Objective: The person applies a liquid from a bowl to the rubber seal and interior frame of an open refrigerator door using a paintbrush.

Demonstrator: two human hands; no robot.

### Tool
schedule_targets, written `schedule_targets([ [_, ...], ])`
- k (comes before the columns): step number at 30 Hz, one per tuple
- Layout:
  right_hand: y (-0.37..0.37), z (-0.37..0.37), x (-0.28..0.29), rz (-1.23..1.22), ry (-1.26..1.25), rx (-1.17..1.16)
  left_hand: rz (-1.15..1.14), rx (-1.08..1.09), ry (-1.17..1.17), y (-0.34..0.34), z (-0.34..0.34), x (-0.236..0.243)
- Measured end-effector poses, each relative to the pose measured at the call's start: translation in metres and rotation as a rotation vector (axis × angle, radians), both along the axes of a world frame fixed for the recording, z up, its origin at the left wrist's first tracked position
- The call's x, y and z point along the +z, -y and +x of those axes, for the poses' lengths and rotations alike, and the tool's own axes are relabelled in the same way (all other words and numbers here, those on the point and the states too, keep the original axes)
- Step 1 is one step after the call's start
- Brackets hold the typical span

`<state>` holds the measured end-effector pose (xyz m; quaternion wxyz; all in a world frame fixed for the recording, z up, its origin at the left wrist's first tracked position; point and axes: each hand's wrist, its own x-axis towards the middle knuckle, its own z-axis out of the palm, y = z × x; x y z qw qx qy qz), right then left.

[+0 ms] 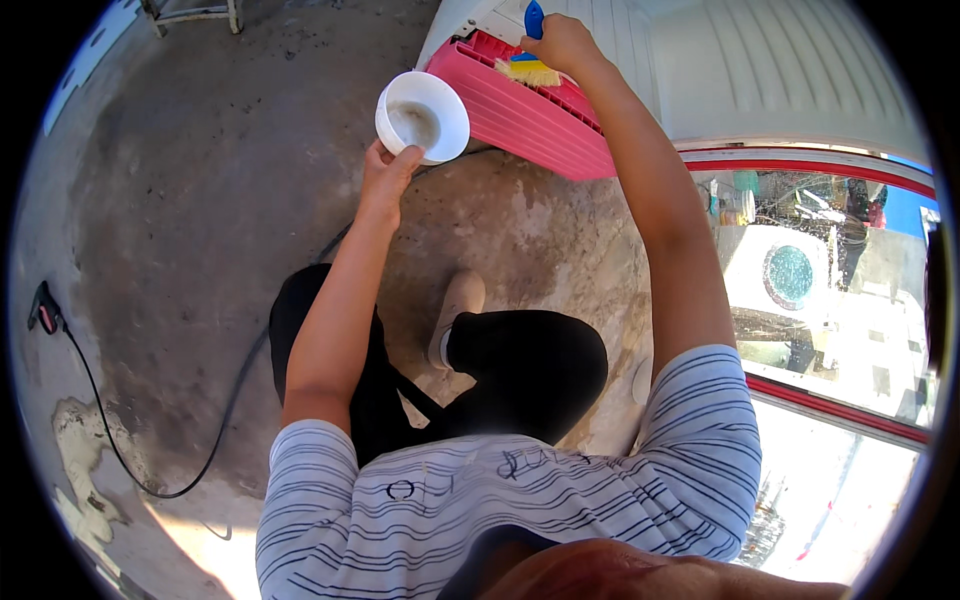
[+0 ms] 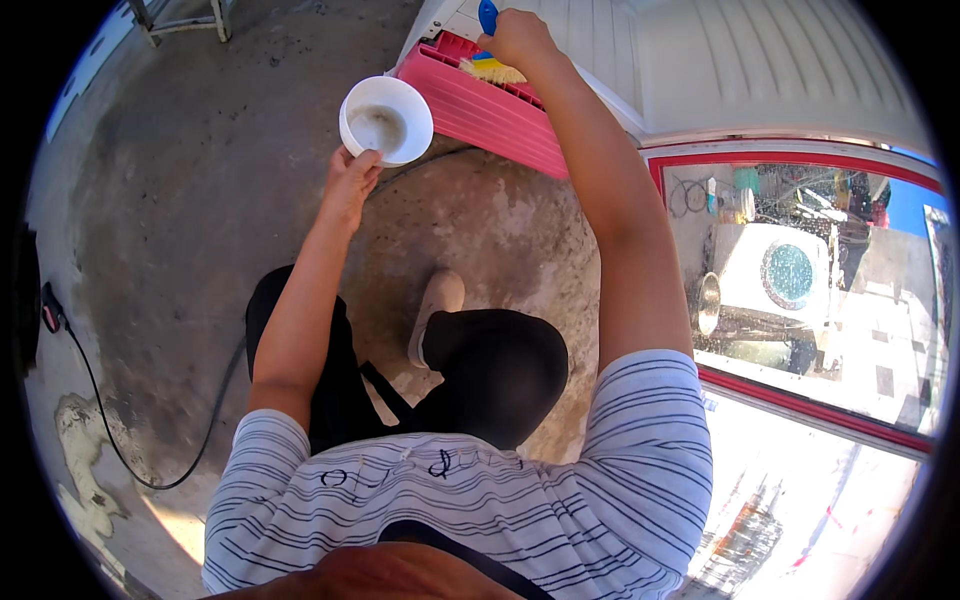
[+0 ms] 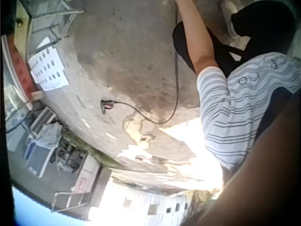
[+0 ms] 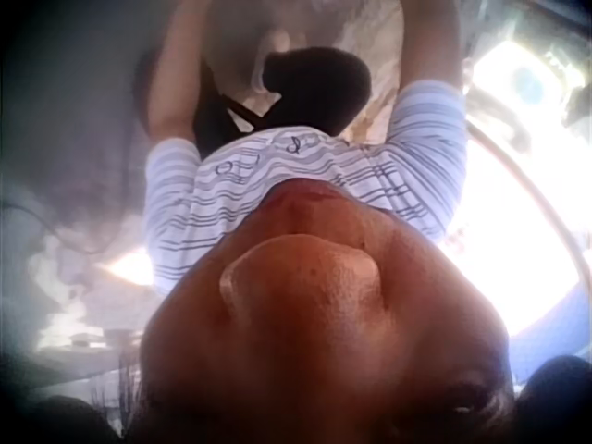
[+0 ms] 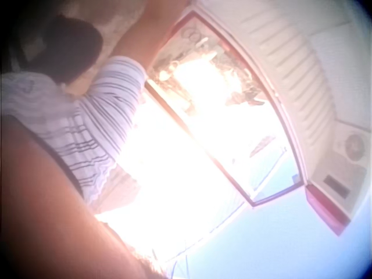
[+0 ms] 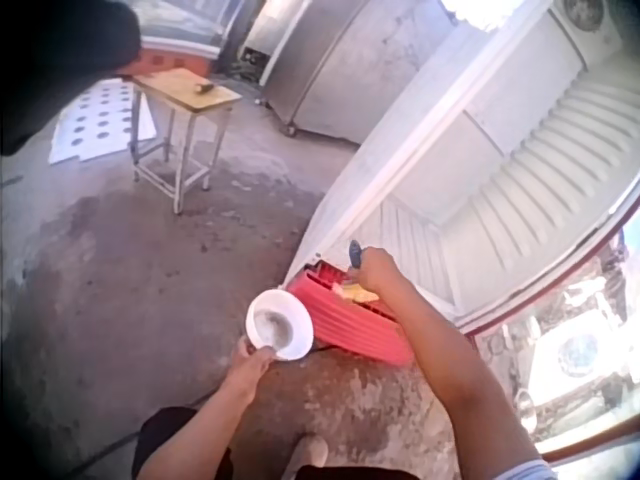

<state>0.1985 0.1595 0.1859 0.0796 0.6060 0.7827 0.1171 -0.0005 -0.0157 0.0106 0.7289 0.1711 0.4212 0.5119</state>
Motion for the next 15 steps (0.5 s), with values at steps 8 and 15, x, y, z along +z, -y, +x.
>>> schedule_targets([
  [8, 0.004, -0.002, 0.0, 0.02, -0.014, -0.009, -0.03, 0.006, -0.016, -0.001, 0.003, -0.002],
  [15, -0.002, -0.006, -0.013, 0.023, -0.008, 0.02, -0.071, 0.055, -0.027, -0.002, 0.004, -0.001],
])
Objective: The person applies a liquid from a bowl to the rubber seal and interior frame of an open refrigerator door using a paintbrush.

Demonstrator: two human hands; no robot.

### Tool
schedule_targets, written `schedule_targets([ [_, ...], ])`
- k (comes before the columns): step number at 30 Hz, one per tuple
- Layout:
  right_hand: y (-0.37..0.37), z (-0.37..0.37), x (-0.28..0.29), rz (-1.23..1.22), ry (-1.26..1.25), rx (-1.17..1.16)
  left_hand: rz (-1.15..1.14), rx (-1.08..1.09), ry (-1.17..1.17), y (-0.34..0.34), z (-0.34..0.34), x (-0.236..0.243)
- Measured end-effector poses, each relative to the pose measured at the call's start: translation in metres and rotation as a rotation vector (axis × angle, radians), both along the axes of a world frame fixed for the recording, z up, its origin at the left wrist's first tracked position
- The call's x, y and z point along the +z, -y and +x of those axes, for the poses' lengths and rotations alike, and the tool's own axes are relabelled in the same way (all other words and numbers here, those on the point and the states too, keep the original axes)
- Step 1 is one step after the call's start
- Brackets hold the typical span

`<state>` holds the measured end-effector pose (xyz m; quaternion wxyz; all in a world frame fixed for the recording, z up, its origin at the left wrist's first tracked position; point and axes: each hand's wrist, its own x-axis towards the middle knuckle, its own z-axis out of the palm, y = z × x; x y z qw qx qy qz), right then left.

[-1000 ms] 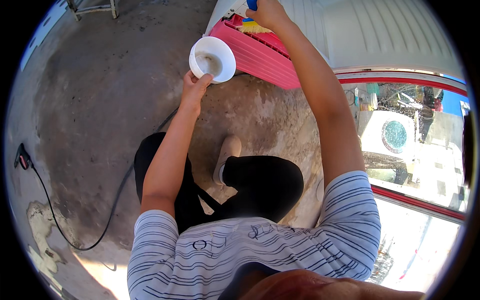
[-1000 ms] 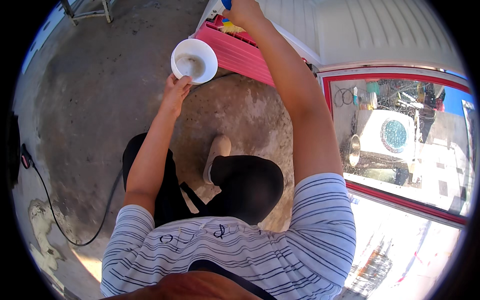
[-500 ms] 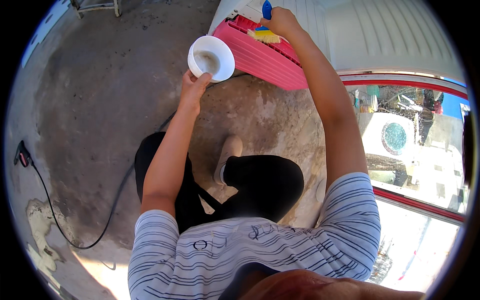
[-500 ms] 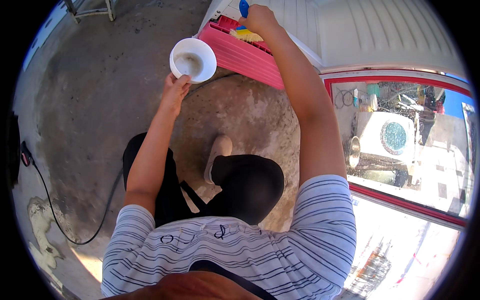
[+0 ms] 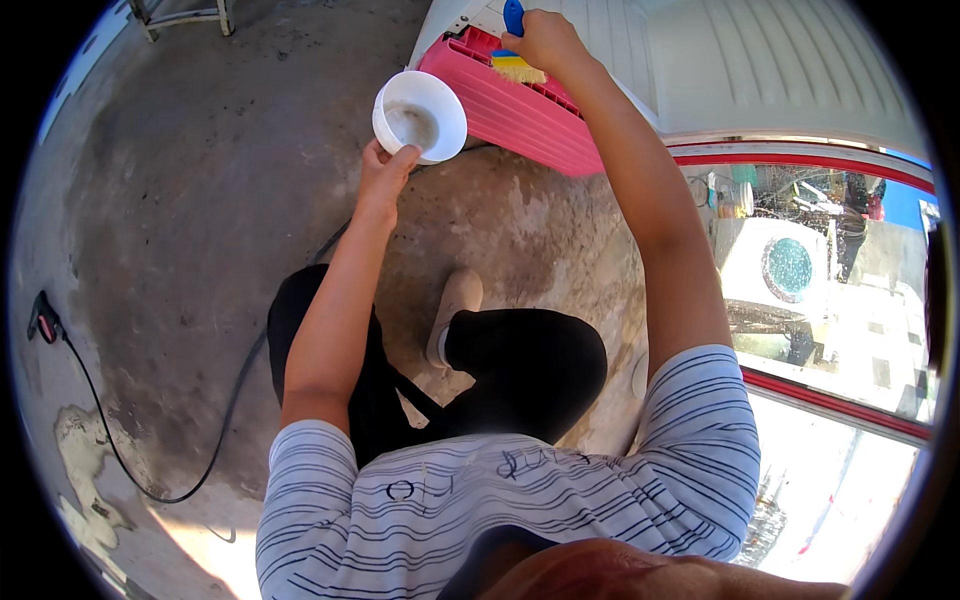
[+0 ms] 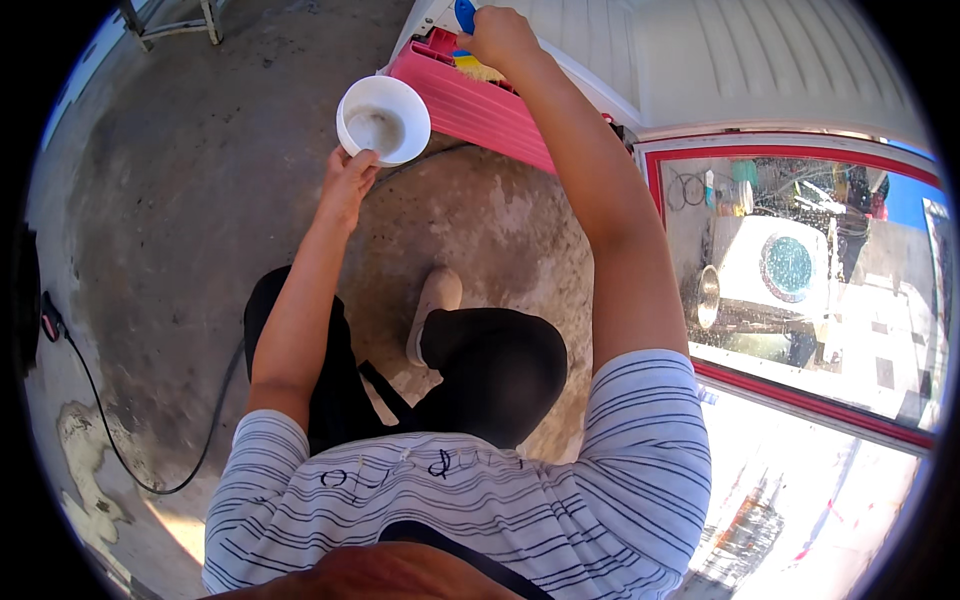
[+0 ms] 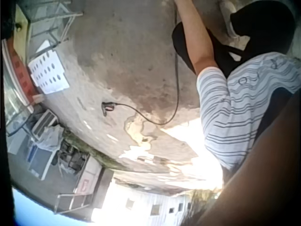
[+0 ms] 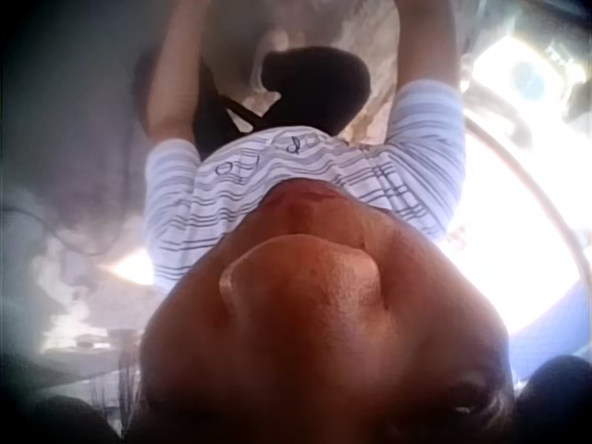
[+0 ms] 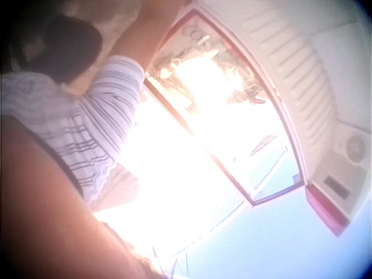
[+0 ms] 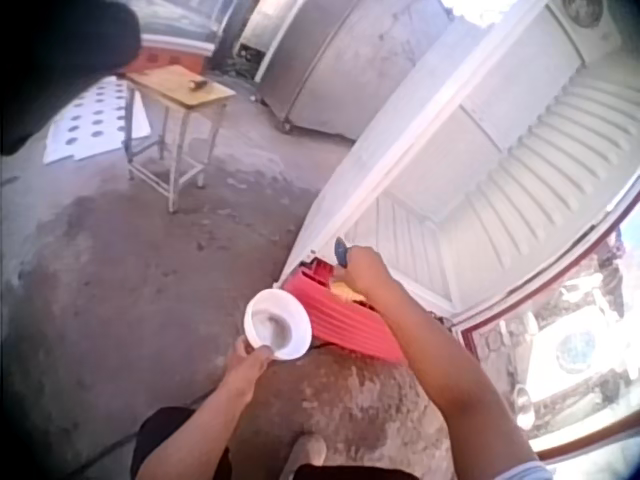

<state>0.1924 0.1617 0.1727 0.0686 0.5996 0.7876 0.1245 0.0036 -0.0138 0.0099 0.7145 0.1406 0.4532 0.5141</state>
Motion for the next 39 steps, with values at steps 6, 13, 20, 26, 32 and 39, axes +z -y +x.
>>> schedule_targets([
  [6, 0.0, -0.011, 0.006, -0.069, -0.15, -0.013, 0.021, 0.01, 0.037, 0.001, -0.004, 0.0],
  [13, 0.014, -0.006, 0.017, 0.001, 0.005, -0.012, 0.013, 0.006, 0.023, 0.001, -0.005, 0.0],
  [20, 0.02, 0.013, 0.017, -0.022, 0.025, -0.027, 0.027, -0.045, 0.011, 0.001, -0.005, 0.005],
  [26, 0.011, 0.029, 0.018, 0.004, 0.044, -0.02, 0.025, -0.091, 0.007, 0.0, 0.0, -0.004],
  [32, 0.002, 0.035, 0.004, 0.047, -0.004, -0.041, 0.005, -0.097, -0.015, 0.0, 0.0, -0.008],
  [39, -0.005, 0.07, -0.005, 0.041, 0.048, -0.059, 0.015, -0.105, 0.014, 0.0, 0.003, -0.004],
])
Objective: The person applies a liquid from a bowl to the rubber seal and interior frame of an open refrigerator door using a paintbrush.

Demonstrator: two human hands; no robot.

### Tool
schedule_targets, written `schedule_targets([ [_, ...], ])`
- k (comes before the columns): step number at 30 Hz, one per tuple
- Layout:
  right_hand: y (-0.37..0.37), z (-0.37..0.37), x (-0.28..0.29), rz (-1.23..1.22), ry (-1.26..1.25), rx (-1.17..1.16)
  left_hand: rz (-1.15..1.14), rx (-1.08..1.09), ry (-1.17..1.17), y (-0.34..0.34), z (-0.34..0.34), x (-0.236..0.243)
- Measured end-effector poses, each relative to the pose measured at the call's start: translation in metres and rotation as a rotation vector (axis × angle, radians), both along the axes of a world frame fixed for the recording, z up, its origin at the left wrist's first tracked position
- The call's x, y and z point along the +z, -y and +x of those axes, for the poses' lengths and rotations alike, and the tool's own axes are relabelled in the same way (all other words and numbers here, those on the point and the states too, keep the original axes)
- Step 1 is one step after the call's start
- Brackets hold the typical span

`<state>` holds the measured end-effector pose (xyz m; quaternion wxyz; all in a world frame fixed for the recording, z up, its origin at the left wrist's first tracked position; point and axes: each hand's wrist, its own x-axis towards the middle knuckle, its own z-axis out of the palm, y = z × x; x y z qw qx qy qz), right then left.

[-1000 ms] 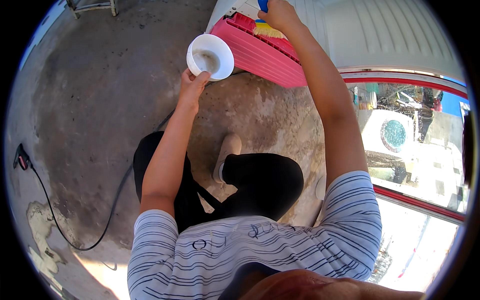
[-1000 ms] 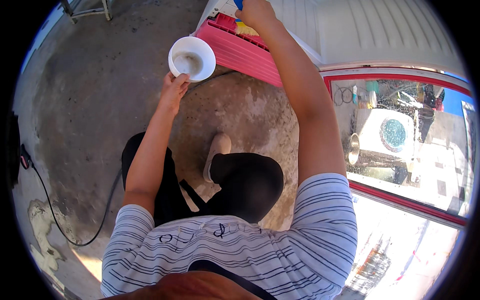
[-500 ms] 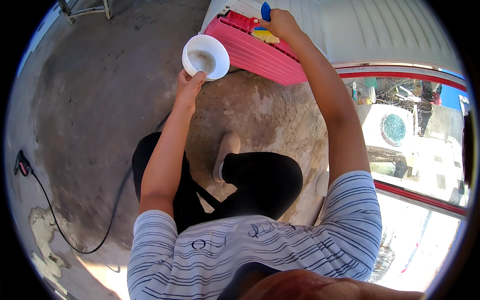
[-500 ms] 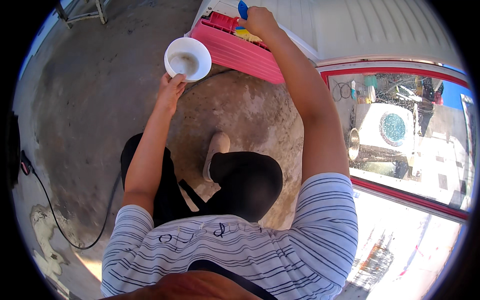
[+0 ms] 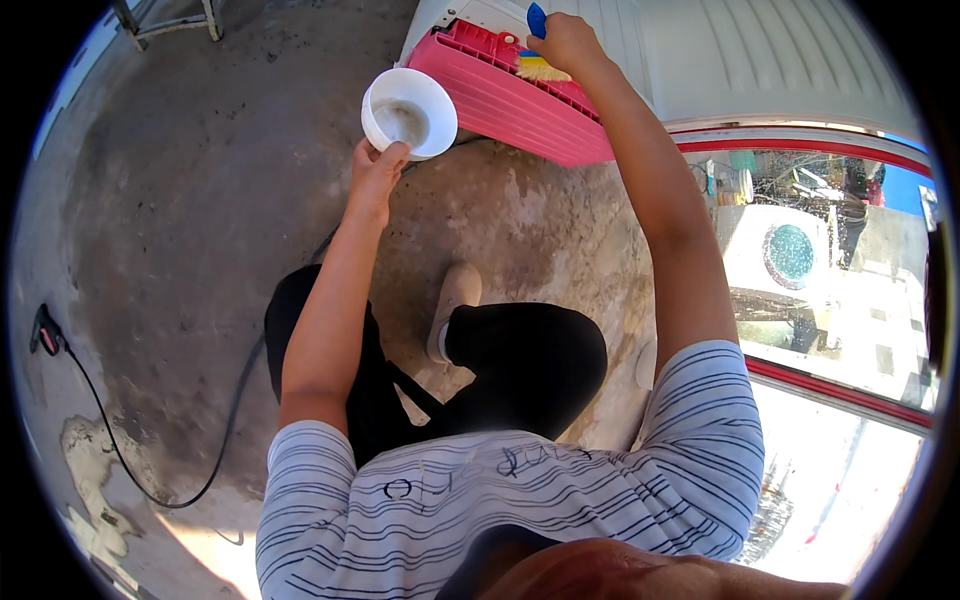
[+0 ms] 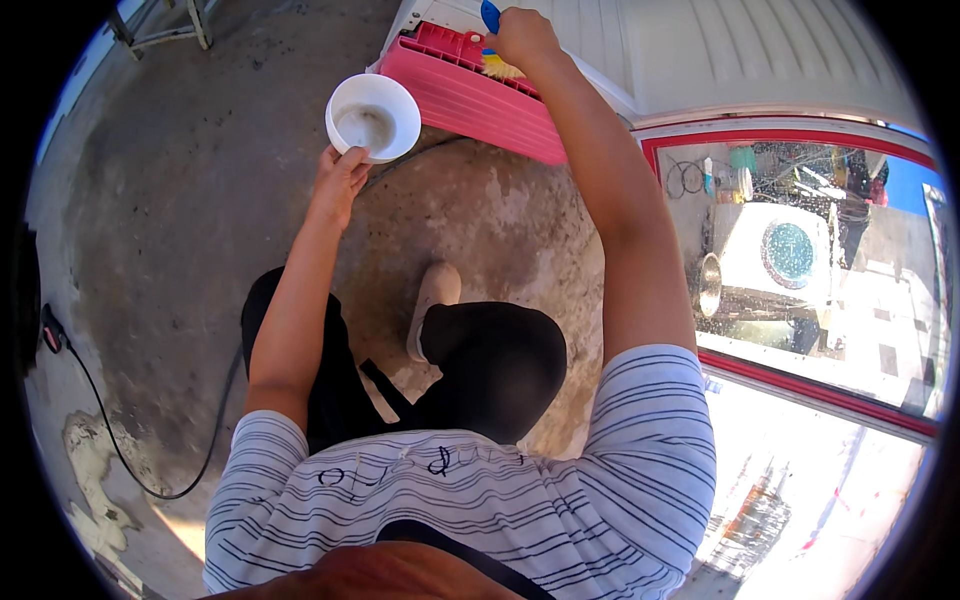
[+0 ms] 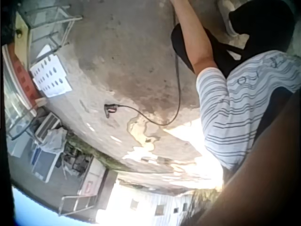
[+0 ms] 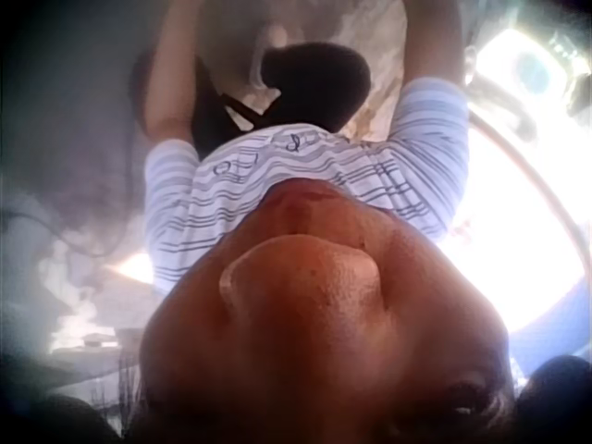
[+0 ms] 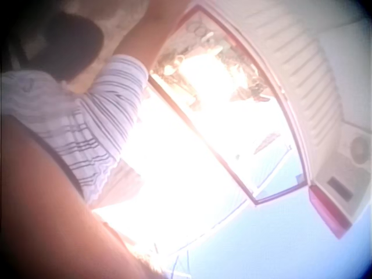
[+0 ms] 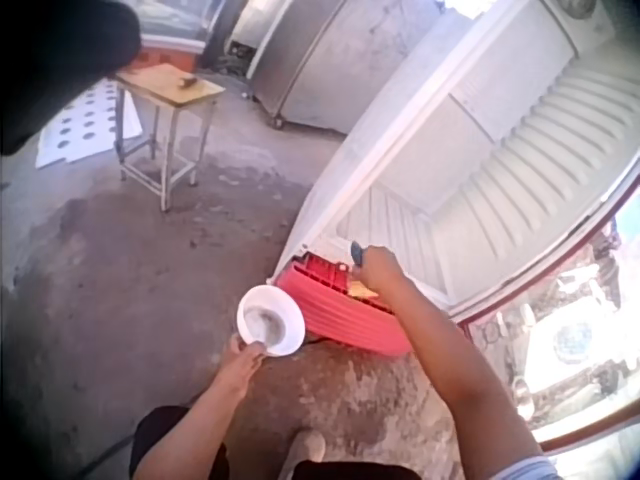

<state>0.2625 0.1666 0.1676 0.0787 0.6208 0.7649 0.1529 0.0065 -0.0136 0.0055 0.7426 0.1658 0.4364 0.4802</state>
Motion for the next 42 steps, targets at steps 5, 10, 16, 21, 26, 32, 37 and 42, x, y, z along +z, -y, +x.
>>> schedule_targets([
  [5, 0.033, -0.036, 0.011, -0.068, -0.236, -0.035, -0.005, 0.004, -0.022, 0.0, -0.006, -0.001],
  [10, 0.026, -0.022, 0.024, -0.014, -0.104, -0.031, -0.002, -0.026, -0.019, -0.003, -0.005, -0.008],
  [16, 0.03, -0.014, 0.023, -0.094, -0.062, -0.103, 0.012, -0.007, -0.01, -0.001, -0.006, -0.002],
  [21, 0.03, -0.021, 0.012, -0.07, -0.092, -0.024, -0.016, 0.022, -0.04, -0.002, -0.006, -0.009],
  [26, 0.027, -0.018, 0.021, -0.044, -0.113, -0.082, 0.005, 0.003, -0.017, 0.0, -0.008, -0.004],
  [32, 0.026, -0.01, 0.03, -0.081, -0.034, -0.119, -0.007, 0.009, -0.043, 0.0, -0.009, -0.007],
  [37, 0.038, 0.001, 0.015, -0.144, -0.033, -0.095, 0.01, 0.005, -0.039, 0.0, -0.011, -0.006],
  [42, 0.036, -0.009, 0.032, -0.132, -0.061, -0.128, 0.005, 0.0, -0.045, -0.002, -0.014, -0.013],
])
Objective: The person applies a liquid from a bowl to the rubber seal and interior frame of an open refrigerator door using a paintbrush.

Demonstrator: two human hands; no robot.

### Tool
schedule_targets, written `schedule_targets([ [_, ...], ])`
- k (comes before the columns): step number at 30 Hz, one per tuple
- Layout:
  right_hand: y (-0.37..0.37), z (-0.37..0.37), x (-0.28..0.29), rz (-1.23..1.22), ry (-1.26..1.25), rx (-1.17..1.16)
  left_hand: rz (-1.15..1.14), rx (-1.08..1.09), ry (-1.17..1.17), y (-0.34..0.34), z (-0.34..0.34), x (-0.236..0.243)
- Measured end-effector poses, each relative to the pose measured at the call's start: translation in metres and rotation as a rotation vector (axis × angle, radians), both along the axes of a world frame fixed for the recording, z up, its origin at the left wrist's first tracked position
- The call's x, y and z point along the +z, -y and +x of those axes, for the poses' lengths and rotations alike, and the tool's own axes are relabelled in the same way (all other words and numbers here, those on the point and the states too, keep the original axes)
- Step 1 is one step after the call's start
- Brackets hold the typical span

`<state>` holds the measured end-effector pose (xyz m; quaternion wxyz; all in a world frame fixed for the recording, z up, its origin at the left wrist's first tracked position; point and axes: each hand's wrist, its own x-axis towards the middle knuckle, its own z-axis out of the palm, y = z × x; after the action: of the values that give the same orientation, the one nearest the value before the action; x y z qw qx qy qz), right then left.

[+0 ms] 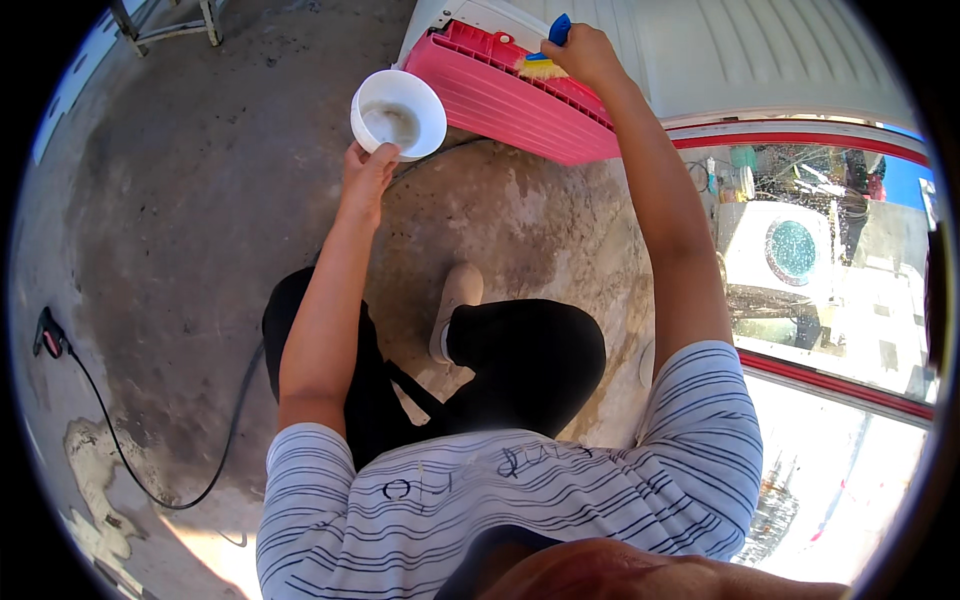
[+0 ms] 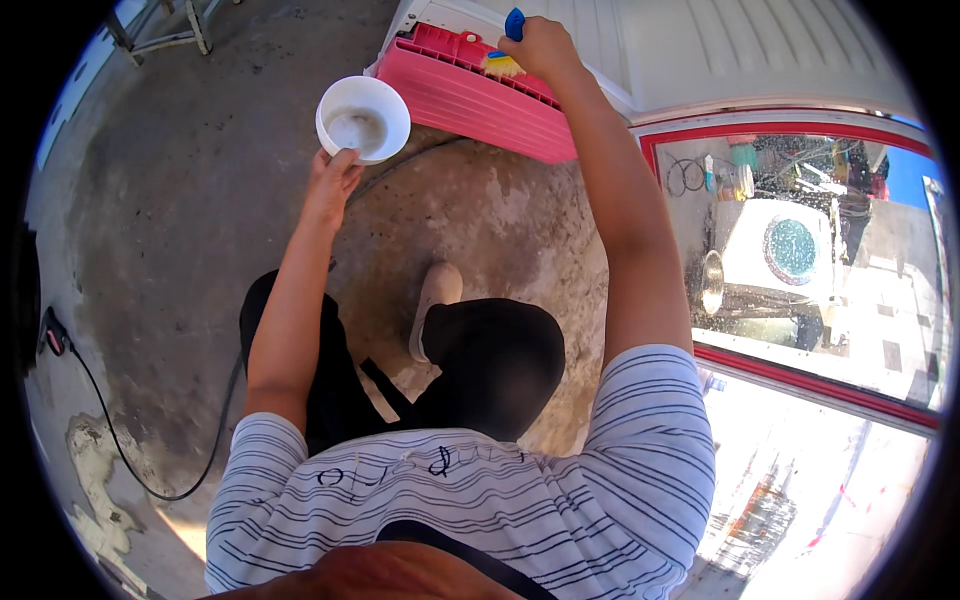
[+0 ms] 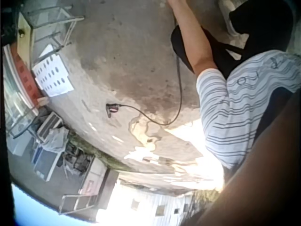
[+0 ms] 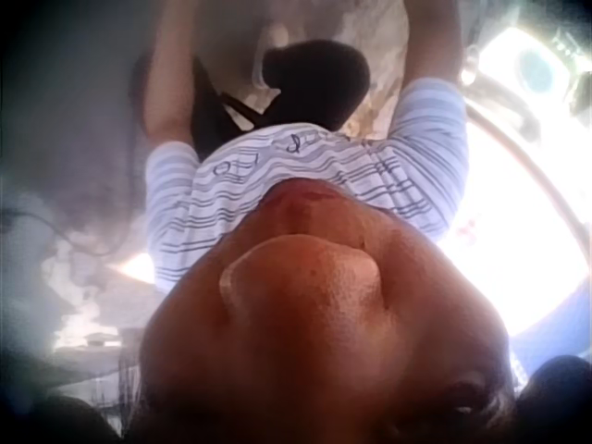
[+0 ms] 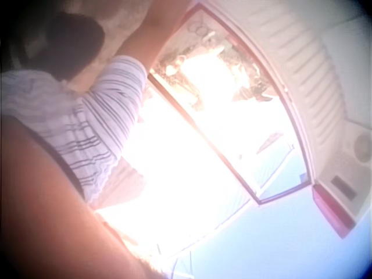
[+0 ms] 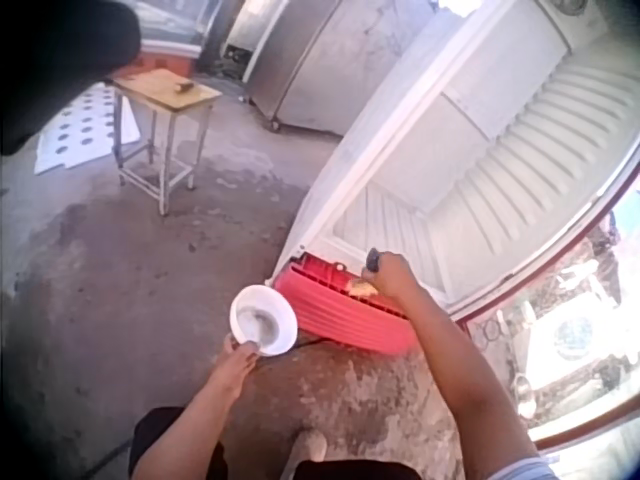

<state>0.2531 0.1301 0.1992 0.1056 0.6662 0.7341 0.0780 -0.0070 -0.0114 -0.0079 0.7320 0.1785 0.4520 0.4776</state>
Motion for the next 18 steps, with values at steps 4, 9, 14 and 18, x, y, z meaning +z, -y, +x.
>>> schedule_targets([
  [4, -0.001, 0.017, -0.013, 0.027, 0.027, -0.001, -0.029, 0.039, 0.007, -0.001, 0.002, -0.002],
  [9, 0.004, 0.033, -0.013, 0.022, 0.028, -0.026, -0.024, 0.035, 0.046, 0.0, 0.002, -0.001],
  [14, 0.001, 0.032, 0.003, 0.032, -0.014, -0.086, -0.037, 0.038, 0.04, -0.001, 0.002, -0.002],
  [18, 0.004, 0.048, -0.023, 0.07, 0.006, -0.014, -0.032, 0.025, 0.049, 0.001, 0.003, 0.006],
])
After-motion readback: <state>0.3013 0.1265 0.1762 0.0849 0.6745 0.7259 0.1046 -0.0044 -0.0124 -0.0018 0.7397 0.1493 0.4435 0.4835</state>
